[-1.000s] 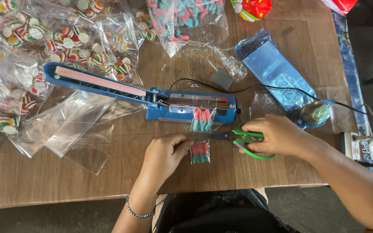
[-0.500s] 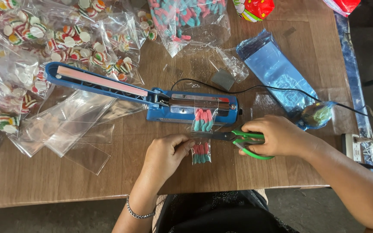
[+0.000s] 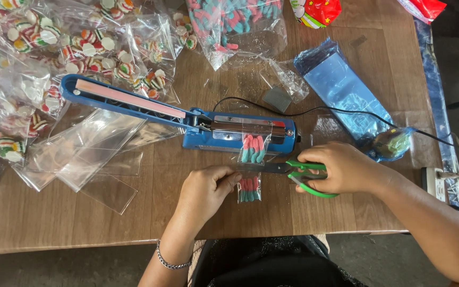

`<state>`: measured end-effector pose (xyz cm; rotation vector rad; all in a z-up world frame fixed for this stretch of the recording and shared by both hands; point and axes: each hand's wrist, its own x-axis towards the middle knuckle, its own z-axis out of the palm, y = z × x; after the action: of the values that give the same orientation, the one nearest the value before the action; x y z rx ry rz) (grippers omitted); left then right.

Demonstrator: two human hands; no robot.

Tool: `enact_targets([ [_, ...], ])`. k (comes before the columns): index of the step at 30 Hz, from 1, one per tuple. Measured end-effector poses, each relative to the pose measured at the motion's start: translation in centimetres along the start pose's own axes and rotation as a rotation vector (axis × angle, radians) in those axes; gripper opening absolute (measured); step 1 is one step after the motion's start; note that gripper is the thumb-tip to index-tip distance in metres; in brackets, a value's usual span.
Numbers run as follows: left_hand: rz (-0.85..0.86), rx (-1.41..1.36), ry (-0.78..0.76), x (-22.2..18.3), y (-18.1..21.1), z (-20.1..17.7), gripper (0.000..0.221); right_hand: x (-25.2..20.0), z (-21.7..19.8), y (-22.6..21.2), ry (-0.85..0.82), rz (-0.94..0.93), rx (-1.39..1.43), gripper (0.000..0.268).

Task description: The person is manually placing small candies into plastic bags and then using a heat sealer to close the bags.

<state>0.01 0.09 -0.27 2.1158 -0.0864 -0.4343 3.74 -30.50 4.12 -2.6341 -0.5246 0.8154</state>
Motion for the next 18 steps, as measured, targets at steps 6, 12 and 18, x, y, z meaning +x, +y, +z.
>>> enact_targets([
  [6,0.006,-0.001,0.003,0.1,-0.3,0.1,0.015,0.3,0.3,0.4,0.003,0.000,0.014,0.040],
  [12,0.012,-0.012,0.004,0.1,-0.1,0.0,0.015,0.9,0.7,1.2,-0.005,0.015,0.042,0.040],
  [18,0.005,-0.006,-0.001,0.1,0.0,-0.1,0.014,0.9,0.5,1.0,-0.003,0.042,0.038,0.036],
])
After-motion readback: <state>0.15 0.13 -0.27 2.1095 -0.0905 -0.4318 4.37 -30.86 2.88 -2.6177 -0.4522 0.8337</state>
